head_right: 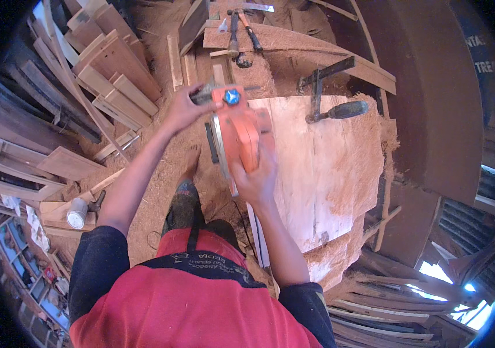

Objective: The person sands a piece of wood using an electric sander, after applying glue and using a hand plane to smooth the surface.

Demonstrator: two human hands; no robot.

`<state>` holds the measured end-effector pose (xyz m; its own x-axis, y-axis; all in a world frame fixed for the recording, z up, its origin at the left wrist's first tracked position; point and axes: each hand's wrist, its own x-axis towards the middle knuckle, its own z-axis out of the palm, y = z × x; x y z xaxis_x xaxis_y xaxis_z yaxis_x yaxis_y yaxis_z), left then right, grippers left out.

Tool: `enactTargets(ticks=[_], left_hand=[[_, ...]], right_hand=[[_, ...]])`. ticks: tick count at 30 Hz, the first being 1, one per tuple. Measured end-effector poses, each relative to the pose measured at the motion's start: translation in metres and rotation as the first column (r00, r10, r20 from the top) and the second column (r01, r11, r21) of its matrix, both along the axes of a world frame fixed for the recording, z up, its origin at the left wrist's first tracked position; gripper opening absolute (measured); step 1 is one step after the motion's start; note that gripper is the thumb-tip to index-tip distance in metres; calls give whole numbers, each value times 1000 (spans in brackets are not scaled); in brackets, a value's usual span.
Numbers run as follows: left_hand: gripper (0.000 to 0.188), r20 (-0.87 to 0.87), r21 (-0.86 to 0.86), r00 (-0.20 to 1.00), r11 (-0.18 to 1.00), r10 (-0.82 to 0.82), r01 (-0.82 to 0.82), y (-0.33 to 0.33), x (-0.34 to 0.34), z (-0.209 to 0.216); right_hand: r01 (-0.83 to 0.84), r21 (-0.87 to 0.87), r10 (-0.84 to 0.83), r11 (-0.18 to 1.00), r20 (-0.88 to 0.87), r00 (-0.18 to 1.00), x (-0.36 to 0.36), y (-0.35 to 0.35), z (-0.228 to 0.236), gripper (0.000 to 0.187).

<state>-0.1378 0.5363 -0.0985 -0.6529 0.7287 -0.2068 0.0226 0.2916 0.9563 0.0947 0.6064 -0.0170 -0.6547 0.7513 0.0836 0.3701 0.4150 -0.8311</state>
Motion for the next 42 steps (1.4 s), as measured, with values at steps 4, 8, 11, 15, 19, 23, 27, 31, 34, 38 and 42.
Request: enactTargets(ticks=[4,8,11,15,19,23,27,31,34,38,42], left_hand=[[99,-11,-33,998,998,-57,57,32,-59,5],[103,-77,-13,997,999,30,-31,34,-70,-10],[95,63,-100,979,975,-194,200,12,-2,16],[90,-161,-122,987,992,-15,-5,-60,146,-8],[104,-184,-172,979,984,-82,50,-89,194,10],[101,-126,-116,991,993,-35,20,-71,163,-2],[90,-67,-58,998,998,-12,8,-31,87,-5],[93,-4,-60,998,997,-57,57,6,5,4],[98,-58,-15,998,1000,-17,16,33,-53,2],[102,-118,-45,993,999,-11,6,45,-85,5],[93,-36,-174,989,976,-141,133,23,-21,27]], right_hand=[[-15,13,14,1000,64,998,-58,32,-2,23],[-6,-21,9,1000,119,993,-65,30,8,25],[47,-6,-46,999,101,994,12,5,0,27],[116,-111,-88,987,227,970,140,-65,24,26],[166,-203,-106,965,276,955,185,-97,36,21],[144,-156,-106,977,229,968,157,-82,29,18],[103,-115,-83,988,166,983,94,-43,1,21],[79,-98,-73,992,68,995,4,-4,15,22],[13,6,-13,1000,-32,999,-53,27,8,22],[26,-55,-26,998,-1,1000,-92,46,8,25],[46,39,-51,998,127,991,-15,15,-1,34]])
